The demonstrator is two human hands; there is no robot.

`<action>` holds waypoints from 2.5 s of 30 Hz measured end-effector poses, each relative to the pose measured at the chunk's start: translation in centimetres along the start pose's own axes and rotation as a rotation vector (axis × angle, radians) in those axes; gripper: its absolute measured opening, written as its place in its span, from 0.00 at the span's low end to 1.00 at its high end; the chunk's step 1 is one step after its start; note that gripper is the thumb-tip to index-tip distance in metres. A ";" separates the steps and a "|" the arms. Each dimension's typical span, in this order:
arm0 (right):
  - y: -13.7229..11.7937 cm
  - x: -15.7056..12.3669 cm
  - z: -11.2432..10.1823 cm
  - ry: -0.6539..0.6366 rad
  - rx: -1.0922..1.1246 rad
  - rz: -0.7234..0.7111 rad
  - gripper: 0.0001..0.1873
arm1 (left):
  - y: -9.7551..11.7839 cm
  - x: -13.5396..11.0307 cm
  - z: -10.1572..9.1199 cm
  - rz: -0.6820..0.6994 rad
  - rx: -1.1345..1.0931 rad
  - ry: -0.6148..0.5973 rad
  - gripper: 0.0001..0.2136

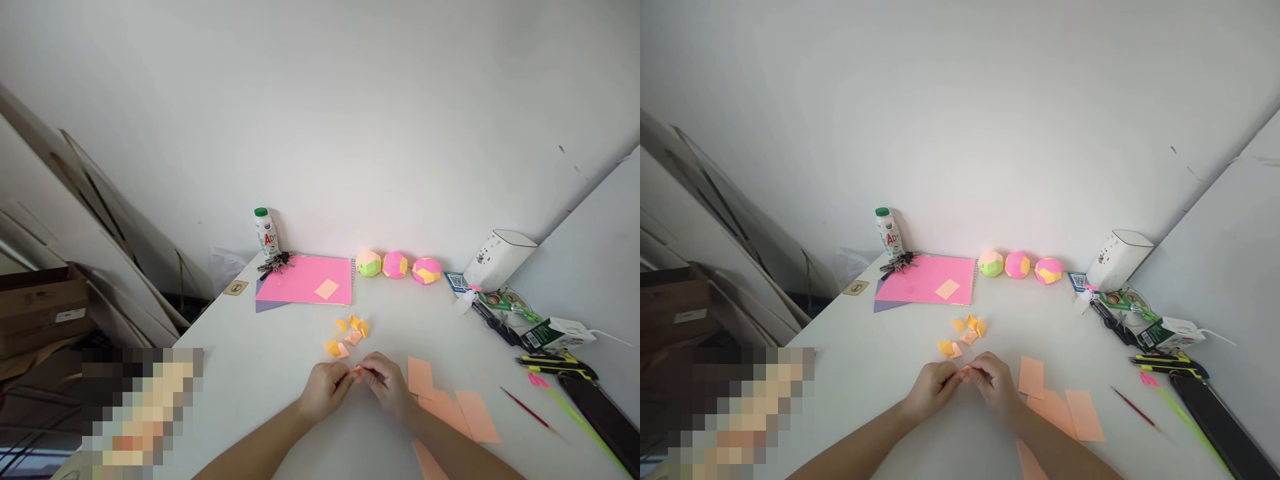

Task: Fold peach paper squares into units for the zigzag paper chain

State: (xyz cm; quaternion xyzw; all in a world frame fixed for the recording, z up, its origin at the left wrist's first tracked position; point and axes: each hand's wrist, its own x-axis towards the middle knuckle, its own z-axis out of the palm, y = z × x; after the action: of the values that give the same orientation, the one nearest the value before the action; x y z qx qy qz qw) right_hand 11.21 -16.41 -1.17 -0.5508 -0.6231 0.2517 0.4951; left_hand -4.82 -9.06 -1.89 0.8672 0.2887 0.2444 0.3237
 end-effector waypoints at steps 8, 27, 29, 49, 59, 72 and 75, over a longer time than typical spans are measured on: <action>-0.6 0.2 -0.5 0.012 0.080 0.162 0.11 | -0.1 0.2 -0.3 0.008 0.015 0.035 0.21; -0.3 0.1 0.0 -0.028 0.023 0.187 0.06 | -2.1 1.6 -3.7 0.017 0.145 0.300 0.14; -0.3 0.1 0.0 -0.037 0.013 0.177 0.06 | -3.2 2.2 -3.8 0.025 0.095 0.206 0.16; -0.1 0.2 0.0 -0.058 0.058 0.207 0.08 | -1.5 1.1 -2.2 0.308 -0.036 0.362 0.11; -0.1 0.2 -0.4 -0.202 0.267 0.171 0.17 | 1.1 -0.8 -0.7 0.579 -0.016 0.358 0.21; -0.2 0.3 -0.4 -0.117 0.273 0.213 0.10 | 1.3 -1.0 -0.5 0.524 -0.110 0.141 0.21; -0.4 0.2 -0.2 -0.129 0.193 0.152 0.09 | 1.3 -0.9 -0.5 0.439 -0.096 0.170 0.14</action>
State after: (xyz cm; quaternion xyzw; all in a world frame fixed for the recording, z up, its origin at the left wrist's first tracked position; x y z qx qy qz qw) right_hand 11.25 -16.37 -0.72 -0.5288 -0.5831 0.3822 0.4841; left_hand -5.34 -10.22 -0.89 0.8691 0.1076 0.3947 0.2782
